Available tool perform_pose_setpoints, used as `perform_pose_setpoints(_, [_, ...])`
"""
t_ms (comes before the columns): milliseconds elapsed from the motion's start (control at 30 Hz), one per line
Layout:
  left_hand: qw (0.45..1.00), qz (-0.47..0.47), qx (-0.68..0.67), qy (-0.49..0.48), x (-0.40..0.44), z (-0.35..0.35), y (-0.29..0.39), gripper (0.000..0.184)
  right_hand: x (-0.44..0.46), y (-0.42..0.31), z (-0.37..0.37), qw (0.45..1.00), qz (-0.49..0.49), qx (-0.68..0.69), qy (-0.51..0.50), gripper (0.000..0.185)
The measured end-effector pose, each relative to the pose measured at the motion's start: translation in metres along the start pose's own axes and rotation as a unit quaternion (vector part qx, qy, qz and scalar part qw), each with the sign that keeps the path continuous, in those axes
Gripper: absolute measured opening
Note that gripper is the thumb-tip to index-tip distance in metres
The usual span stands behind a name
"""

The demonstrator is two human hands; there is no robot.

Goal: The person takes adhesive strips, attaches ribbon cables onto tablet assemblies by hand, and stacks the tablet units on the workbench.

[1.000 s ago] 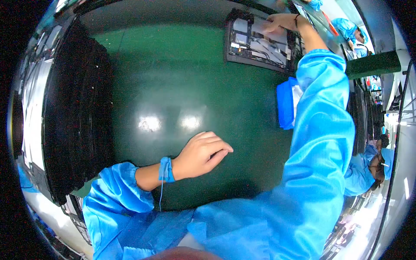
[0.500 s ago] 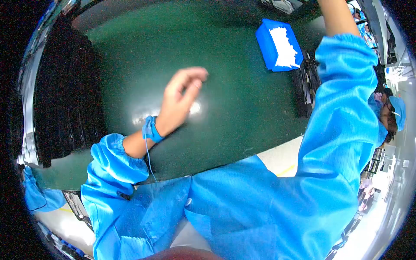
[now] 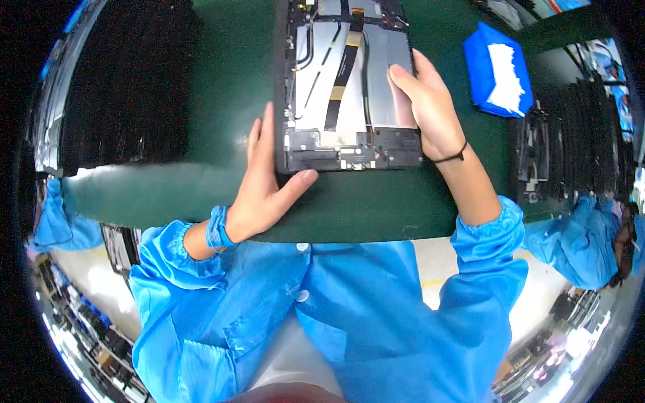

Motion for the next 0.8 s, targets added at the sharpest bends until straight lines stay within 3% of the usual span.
perform_pose_setpoints(33, [0.993, 0.01, 0.106, -0.058, -0.003, 0.0, 0.001, 0.09, 0.0, 0.005, 0.001, 0.999, -0.017, -0.034, 0.002, 0.042])
perform_pose_setpoints(133, [0.987, 0.0, 0.142, -0.073, -0.01, 0.0, 0.012, 0.088, 0.003, 0.021, 0.0, 0.996, -0.03, -0.081, -0.009, 0.054])
perform_pose_setpoints(200, [0.985, -0.01, 0.153, -0.075, -0.012, 0.001, 0.017, 0.087, 0.001, 0.027, -0.002, 0.958, -0.174, -0.226, 0.044, 0.055])
perform_pose_setpoints(233, [0.985, -0.015, 0.153, -0.079, -0.012, 0.001, 0.018, 0.087, 0.001, 0.028, 0.001, 0.971, -0.163, -0.178, -0.006, 0.059])
perform_pose_setpoints(333, [0.983, -0.028, 0.155, -0.096, -0.013, 0.006, 0.017, 0.087, 0.0, 0.038, -0.004, 0.985, -0.116, -0.12, 0.033, 0.067])
perform_pose_setpoints(367, [0.983, -0.026, 0.154, -0.091, -0.014, 0.008, 0.015, 0.088, -0.001, 0.041, -0.003, 0.983, -0.142, -0.114, 0.022, 0.07])
perform_pose_setpoints(633, [0.981, -0.022, 0.139, -0.133, -0.017, 0.002, 0.013, 0.09, -0.018, 0.047, -0.014, 0.96, -0.183, -0.21, 0.039, 0.067])
perform_pose_setpoints(800, [0.981, -0.029, 0.143, -0.128, -0.018, 0.008, 0.015, 0.093, -0.029, 0.045, -0.004, 0.89, -0.315, -0.331, 0.007, 0.066])
Point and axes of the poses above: each hand's wrist, its own x-axis towards the middle knuckle, its own z-axis out of the palm, y = z × x, the point moved 3 cm from there along x, towards the middle knuckle, and after that the axes turned 15 degrees about z, right-handed, at the moved point
